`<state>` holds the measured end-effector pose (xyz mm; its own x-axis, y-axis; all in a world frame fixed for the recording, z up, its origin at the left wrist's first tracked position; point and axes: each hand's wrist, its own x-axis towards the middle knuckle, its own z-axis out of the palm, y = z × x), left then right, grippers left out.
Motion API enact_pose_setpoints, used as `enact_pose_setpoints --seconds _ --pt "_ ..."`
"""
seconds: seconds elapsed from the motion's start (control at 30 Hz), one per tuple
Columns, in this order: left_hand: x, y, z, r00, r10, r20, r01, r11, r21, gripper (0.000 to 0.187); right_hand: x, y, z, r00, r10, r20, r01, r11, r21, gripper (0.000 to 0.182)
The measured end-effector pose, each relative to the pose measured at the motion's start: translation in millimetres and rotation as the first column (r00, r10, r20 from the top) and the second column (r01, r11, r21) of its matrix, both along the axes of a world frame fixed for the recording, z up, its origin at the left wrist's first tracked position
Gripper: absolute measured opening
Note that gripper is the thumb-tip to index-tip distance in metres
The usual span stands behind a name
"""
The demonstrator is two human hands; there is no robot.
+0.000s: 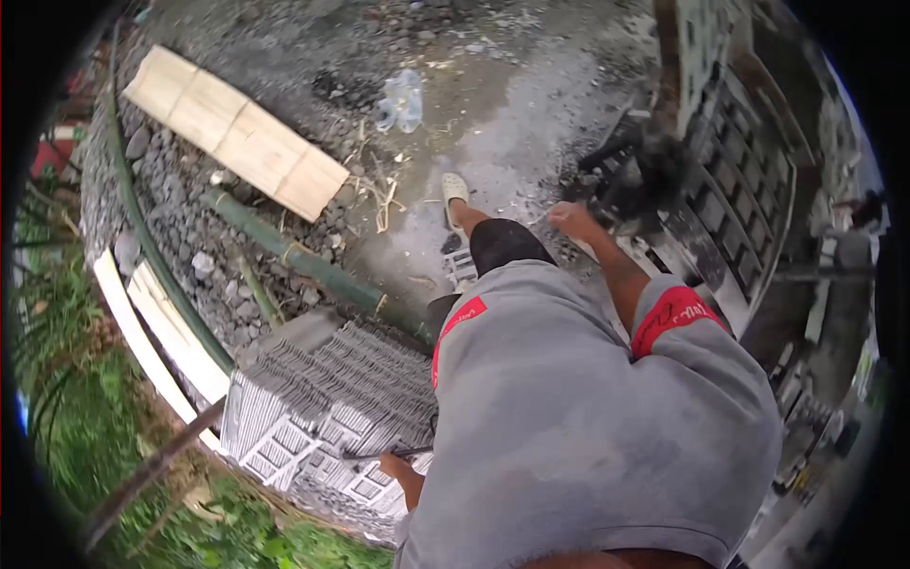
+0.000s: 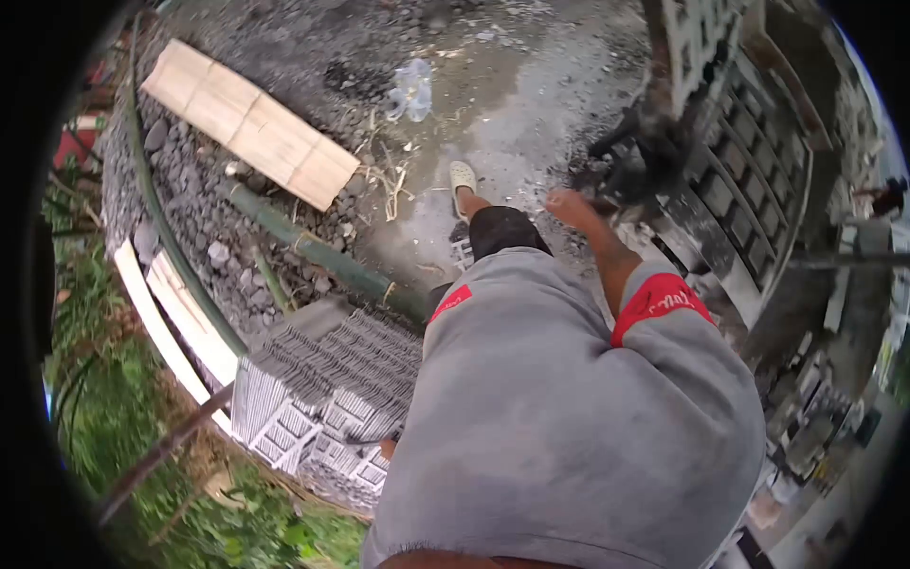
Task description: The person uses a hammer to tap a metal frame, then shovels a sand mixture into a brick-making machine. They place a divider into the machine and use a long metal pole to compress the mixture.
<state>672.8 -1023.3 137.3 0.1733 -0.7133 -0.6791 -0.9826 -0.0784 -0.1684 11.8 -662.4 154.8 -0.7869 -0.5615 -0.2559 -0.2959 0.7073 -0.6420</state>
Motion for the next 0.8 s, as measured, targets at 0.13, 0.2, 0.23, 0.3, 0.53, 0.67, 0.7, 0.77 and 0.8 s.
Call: enact_pose_setpoints --seconds 0.13,0.2,0.23,0.3,0.53,0.67,0.7,0.77,0.8 --pt "-30.3 -15.0 1.9 0.951 -0.271 -0.150 0.290 0.949 0.124 0.026 128.8 72.7 -27.0 0.991 -0.071 0.110 0.027 0.935 0.354 0.024" --pt "-67.3 -32.0 0.8 0.912 -0.325 -0.251 0.360 0.927 0.108 0.026 174.5 109.1 -18.4 0.873 -0.316 0.372 0.225 0.937 0.267 0.029" --pt "-84.4 -38.2 1.8 0.889 -0.344 -0.301 0.388 0.917 0.096 0.025 198.1 126.5 -19.5 0.855 -0.389 0.343 0.281 0.904 0.323 0.030" --pt "-118.4 -42.6 12.0 0.845 -0.380 -0.376 0.434 0.898 0.069 0.025 251.2 170.3 -35.9 0.809 -0.509 0.295 0.362 0.826 0.433 0.031" --pt "-177.1 -29.9 45.7 0.747 -0.522 -0.412 0.571 0.821 -0.003 0.024 290.4 231.7 -0.6 0.749 -0.647 0.144 0.570 0.739 0.358 0.030" --pt "-178.0 -1.2 63.1 0.678 -0.668 -0.308 0.694 0.719 -0.032 0.023 284.8 247.8 5.8 0.667 -0.743 0.059 0.737 0.670 0.091 0.031" --pt "-177.9 9.1 66.7 0.646 -0.712 -0.275 0.733 0.679 -0.039 0.023 285.8 253.3 8.2 0.616 -0.781 0.100 0.786 0.619 -0.004 0.030" --pt "-179.4 31.6 75.7 0.554 -0.806 -0.208 0.815 0.576 -0.062 0.022 302.6 266.4 26.7 0.589 -0.794 0.146 0.805 0.592 -0.032 0.031" --pt "-182.4 44.2 79.6 0.491 -0.853 -0.179 0.857 0.510 -0.078 0.022 313.4 275.2 34.3 0.580 -0.793 0.187 0.811 0.584 -0.039 0.031"
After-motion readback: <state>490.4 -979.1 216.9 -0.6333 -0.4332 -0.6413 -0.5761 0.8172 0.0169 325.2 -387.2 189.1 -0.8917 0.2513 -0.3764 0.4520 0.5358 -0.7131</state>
